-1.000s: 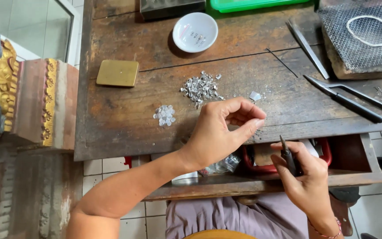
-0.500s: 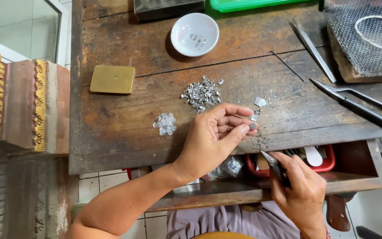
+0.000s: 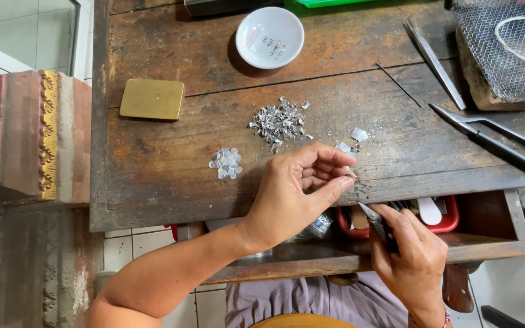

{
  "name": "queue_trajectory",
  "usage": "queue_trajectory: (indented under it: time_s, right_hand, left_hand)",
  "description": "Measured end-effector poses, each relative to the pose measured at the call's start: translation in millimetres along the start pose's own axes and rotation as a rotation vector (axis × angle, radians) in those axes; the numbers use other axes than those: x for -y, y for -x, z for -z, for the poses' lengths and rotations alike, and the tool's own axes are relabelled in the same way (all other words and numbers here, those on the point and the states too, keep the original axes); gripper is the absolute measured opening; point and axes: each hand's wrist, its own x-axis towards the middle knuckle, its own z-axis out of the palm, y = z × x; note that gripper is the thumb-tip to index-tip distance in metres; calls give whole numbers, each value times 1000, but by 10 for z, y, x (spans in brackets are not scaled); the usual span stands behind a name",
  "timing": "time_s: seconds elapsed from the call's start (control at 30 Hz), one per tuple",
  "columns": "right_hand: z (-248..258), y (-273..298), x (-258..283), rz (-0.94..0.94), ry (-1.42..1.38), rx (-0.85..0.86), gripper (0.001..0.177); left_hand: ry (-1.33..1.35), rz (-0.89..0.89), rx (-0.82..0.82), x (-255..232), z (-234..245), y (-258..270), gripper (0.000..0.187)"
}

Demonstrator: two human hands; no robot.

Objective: Shaping small silver jewelry components using pliers at a workbench.

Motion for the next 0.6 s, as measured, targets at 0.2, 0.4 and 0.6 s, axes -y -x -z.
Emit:
queue_trajectory:
  time_s: [0.2, 0.4, 0.6]
  right_hand:
    - [-18, 28, -33, 27, 0, -16, 32]
    - [-29, 31, -47, 38, 10, -25, 34]
    - [-36, 20, -41, 66, -3, -31, 29]
  left_hand:
    - [105, 74, 9, -16, -28, 44, 5]
    - [136, 91, -9, -13, -26, 42, 6]
    - [209, 84, 4, 28, -40, 36, 15]
